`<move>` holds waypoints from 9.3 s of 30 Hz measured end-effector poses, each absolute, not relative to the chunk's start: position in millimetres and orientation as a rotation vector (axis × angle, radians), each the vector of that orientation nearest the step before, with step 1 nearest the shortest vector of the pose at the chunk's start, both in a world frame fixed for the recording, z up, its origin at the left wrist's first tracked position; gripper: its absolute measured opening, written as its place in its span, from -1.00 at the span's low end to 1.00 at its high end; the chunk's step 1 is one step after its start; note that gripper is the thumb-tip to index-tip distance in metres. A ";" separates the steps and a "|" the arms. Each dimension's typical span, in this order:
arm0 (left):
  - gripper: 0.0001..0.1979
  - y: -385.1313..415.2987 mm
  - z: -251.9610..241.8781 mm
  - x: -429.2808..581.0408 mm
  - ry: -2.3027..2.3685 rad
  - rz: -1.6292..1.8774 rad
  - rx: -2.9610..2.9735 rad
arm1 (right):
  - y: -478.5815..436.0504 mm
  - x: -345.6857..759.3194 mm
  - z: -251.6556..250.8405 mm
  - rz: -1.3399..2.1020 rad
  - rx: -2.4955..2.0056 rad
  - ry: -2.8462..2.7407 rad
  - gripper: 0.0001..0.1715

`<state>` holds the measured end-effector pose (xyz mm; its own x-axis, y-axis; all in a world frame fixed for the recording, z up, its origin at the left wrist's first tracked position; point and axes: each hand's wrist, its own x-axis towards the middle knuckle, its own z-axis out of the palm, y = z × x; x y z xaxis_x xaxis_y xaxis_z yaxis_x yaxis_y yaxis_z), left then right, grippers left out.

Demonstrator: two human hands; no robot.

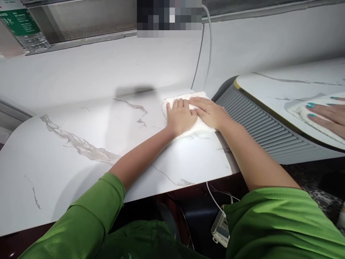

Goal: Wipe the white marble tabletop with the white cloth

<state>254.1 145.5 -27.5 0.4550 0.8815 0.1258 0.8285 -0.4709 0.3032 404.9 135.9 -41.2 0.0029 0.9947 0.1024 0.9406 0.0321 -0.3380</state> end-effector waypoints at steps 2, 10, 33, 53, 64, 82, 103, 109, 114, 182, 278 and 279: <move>-0.45 153.2 -26.6 251.5 1.504 0.398 2.490 | 145.4 399.8 -38.8 0.246 -1.969 -1.996 -0.39; -0.46 188.2 -27.0 244.0 1.537 0.426 2.446 | 181.5 379.0 -29.0 0.272 -1.994 -1.967 -0.38; -0.53 249.5 -28.5 237.3 1.506 0.453 2.501 | 236.6 371.8 -30.9 0.231 -1.967 -1.957 -0.39; -0.42 185.5 -22.3 193.8 1.445 0.195 2.573 | 169.5 345.9 -47.1 0.110 -1.914 -2.045 -0.35; -0.42 74.8 -13.6 122.8 1.421 0.127 2.609 | 58.0 282.7 -50.2 -0.015 -1.786 -2.182 -0.34; -0.42 -8.7 -9.4 32.2 1.466 0.094 2.567 | -21.6 185.3 -42.0 -0.162 -1.671 -2.313 -0.36; -0.45 184.6 -16.0 33.4 1.642 0.160 2.478 | 171.3 163.3 -31.8 0.117 -1.821 -2.253 -0.29; -0.44 221.6 -17.3 36.0 1.672 0.176 2.462 | 214.2 168.7 -42.7 0.064 -1.757 -2.216 -0.31; -0.44 243.2 -20.0 35.4 1.645 0.233 2.450 | 239.8 171.6 -49.2 0.094 -1.735 -2.169 -0.31; -0.47 36.7 -7.4 -53.9 1.805 0.195 2.363 | 47.6 89.4 -30.6 0.191 -1.528 -2.376 -0.32; -0.45 -39.7 -8.1 -131.7 1.951 0.230 2.286 | -17.1 21.0 -19.1 0.174 -1.256 -2.537 -0.31; -0.45 -33.1 -7.9 -133.5 1.953 0.223 2.284 | -10.9 19.1 -19.6 0.176 -1.256 -2.534 -0.31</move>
<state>-133.5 -33.1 -7.9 0.1527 0.9878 0.0291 0.9689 -0.1555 0.1925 19.1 -10.9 -19.6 -0.5693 0.7931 0.2167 0.7555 0.6086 -0.2427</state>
